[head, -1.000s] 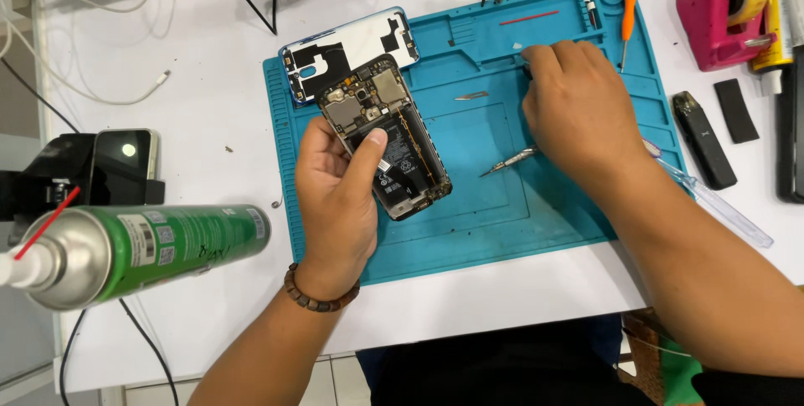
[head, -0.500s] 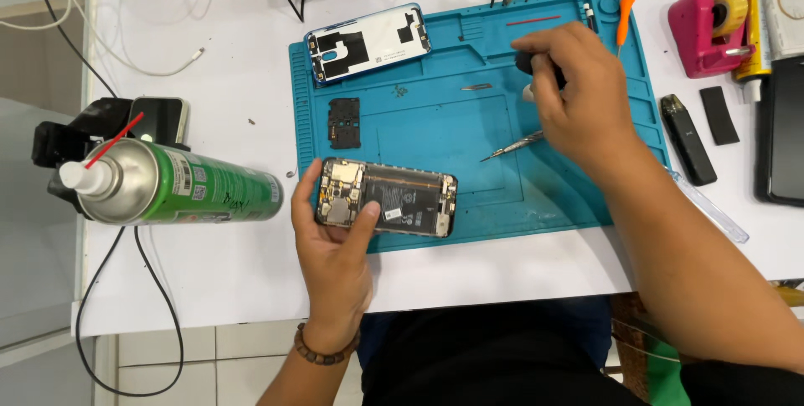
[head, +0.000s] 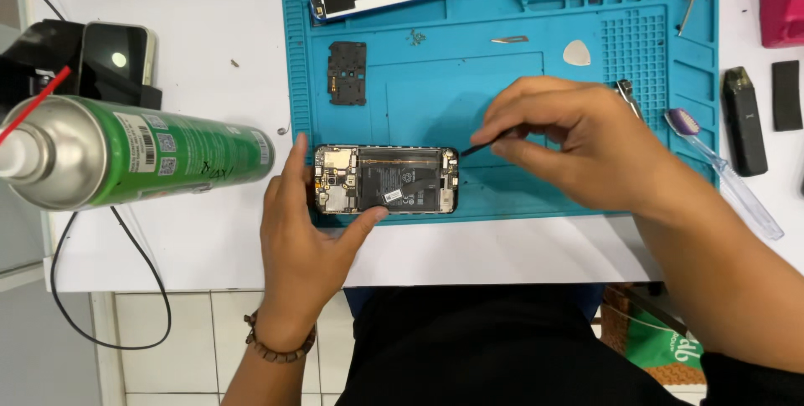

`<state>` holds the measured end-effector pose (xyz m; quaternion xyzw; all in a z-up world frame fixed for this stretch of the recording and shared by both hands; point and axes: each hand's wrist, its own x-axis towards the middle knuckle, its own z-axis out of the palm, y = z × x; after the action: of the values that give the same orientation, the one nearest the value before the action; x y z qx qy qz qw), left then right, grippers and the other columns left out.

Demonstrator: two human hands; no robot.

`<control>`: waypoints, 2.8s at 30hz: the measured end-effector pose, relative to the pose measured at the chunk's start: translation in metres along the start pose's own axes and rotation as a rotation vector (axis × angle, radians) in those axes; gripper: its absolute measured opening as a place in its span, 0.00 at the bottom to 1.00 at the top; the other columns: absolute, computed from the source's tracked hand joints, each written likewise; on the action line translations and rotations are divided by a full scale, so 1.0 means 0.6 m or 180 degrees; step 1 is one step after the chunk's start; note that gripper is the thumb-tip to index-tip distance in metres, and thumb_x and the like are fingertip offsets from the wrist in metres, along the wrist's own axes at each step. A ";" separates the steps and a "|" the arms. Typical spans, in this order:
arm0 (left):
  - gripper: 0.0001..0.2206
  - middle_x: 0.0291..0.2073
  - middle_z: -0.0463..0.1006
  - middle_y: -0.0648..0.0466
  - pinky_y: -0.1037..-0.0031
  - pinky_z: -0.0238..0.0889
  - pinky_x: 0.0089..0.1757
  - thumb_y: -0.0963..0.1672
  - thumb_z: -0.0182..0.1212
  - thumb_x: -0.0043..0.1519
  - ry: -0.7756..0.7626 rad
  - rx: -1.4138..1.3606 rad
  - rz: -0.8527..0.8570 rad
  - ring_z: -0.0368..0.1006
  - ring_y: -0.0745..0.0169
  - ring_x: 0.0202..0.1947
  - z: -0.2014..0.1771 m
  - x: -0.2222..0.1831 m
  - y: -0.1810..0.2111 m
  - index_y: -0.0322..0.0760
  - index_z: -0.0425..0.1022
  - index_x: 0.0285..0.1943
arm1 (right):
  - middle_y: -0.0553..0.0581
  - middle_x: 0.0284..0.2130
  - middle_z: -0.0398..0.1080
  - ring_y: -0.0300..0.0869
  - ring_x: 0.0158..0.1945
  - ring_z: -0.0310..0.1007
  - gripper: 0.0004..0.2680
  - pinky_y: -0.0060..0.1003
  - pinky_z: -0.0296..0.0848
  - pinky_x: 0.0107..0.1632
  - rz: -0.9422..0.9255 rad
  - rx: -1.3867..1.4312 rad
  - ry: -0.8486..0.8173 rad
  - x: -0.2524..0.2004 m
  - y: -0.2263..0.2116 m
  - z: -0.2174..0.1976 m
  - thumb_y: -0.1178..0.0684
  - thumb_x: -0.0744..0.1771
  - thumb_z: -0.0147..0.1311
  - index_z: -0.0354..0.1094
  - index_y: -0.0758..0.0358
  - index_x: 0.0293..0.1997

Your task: The person uses a screwdriver to remove multiple screws from the back of a disassembled smartphone placed on a blue anti-static mat. Screws are placed on the mat as they are removed. The person then uses their fingers to lift and remove a black metal bracket from the phone's interior.

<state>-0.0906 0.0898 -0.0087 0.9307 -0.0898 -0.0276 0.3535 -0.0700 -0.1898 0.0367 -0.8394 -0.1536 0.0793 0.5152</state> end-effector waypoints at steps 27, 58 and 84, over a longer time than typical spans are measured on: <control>0.28 0.45 0.70 0.39 0.58 0.62 0.43 0.56 0.58 0.60 0.0534 0.1139 0.1444 0.65 0.43 0.43 0.017 0.009 -0.010 0.31 0.67 0.59 | 0.47 0.26 0.74 0.35 0.28 0.70 0.07 0.29 0.70 0.33 0.1117 0.0155 -0.0125 -0.004 0.037 0.069 0.55 0.63 0.57 0.70 0.55 0.43; 0.07 0.43 0.77 0.51 0.63 0.62 0.44 0.38 0.52 0.63 0.0193 0.0661 0.2716 0.68 0.54 0.43 0.073 0.019 0.047 0.33 0.79 0.40 | 0.60 0.39 0.64 0.49 0.31 0.69 0.09 0.40 0.71 0.31 -0.0212 -0.1242 -0.0090 -0.006 0.057 0.081 0.59 0.64 0.57 0.66 0.69 0.47; 0.07 0.43 0.79 0.49 0.64 0.61 0.47 0.38 0.53 0.63 0.0297 0.0741 0.2897 0.70 0.55 0.47 0.067 0.024 0.053 0.33 0.78 0.39 | 0.64 0.44 0.64 0.53 0.36 0.64 0.12 0.45 0.69 0.42 -0.0829 -0.2504 0.0115 -0.035 0.040 0.097 0.66 0.63 0.47 0.64 0.71 0.52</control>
<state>-0.0860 0.0376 -0.0177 0.8304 -0.4752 0.1823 0.2265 -0.1027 -0.1585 -0.0119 -0.9471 -0.2681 -0.0660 0.1635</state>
